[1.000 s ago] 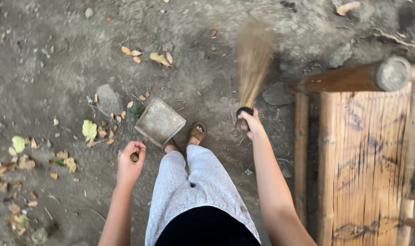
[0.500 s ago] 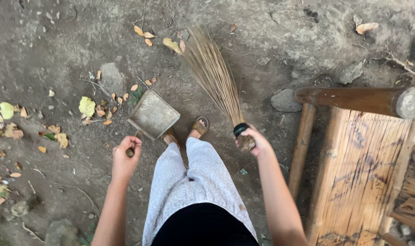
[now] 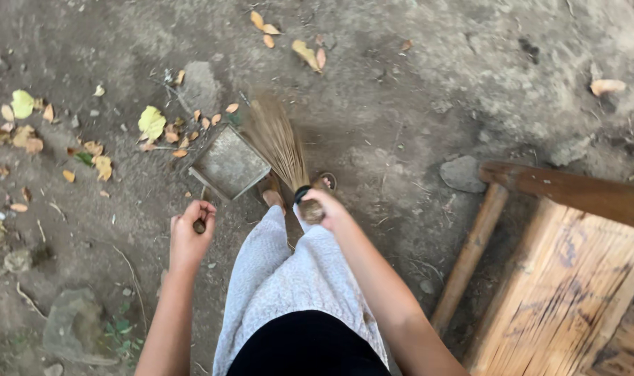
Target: The person sweeps dirt and debris into a dustpan using a small hand broom while moving around an outdoor area.
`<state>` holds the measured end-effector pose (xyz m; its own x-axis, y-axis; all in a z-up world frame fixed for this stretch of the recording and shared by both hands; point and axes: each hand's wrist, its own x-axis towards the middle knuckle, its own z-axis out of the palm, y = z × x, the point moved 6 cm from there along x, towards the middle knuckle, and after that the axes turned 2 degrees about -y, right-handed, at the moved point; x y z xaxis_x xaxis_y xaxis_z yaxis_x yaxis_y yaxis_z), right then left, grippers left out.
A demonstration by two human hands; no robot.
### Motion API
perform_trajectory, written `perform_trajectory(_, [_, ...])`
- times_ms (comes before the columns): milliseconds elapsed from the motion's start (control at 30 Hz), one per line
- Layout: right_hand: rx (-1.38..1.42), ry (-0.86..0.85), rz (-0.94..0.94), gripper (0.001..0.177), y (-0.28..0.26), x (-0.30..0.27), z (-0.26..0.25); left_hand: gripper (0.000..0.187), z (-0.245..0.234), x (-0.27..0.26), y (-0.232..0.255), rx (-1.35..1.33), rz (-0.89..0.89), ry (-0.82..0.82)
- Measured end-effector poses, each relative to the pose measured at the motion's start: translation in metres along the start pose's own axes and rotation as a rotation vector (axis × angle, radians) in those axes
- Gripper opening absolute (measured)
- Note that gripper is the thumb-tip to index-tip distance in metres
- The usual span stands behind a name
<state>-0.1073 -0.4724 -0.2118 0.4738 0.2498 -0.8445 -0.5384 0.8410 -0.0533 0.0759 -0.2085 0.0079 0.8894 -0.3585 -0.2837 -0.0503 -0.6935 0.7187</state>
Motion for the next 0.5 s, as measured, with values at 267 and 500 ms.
perform_trajectory(267, [-0.332, 0.393, -0.379, 0.078, -0.100, -0.015, 0.033, 0.010, -0.030, -0.030, -0.066, 0.001, -0.207, 0.123])
perform_trajectory(500, [-0.218, 0.378, -0.182, 0.071, -0.111, 0.149, 0.052, 0.010, -0.032, -0.051, -0.108, -0.042, -0.341, 0.169])
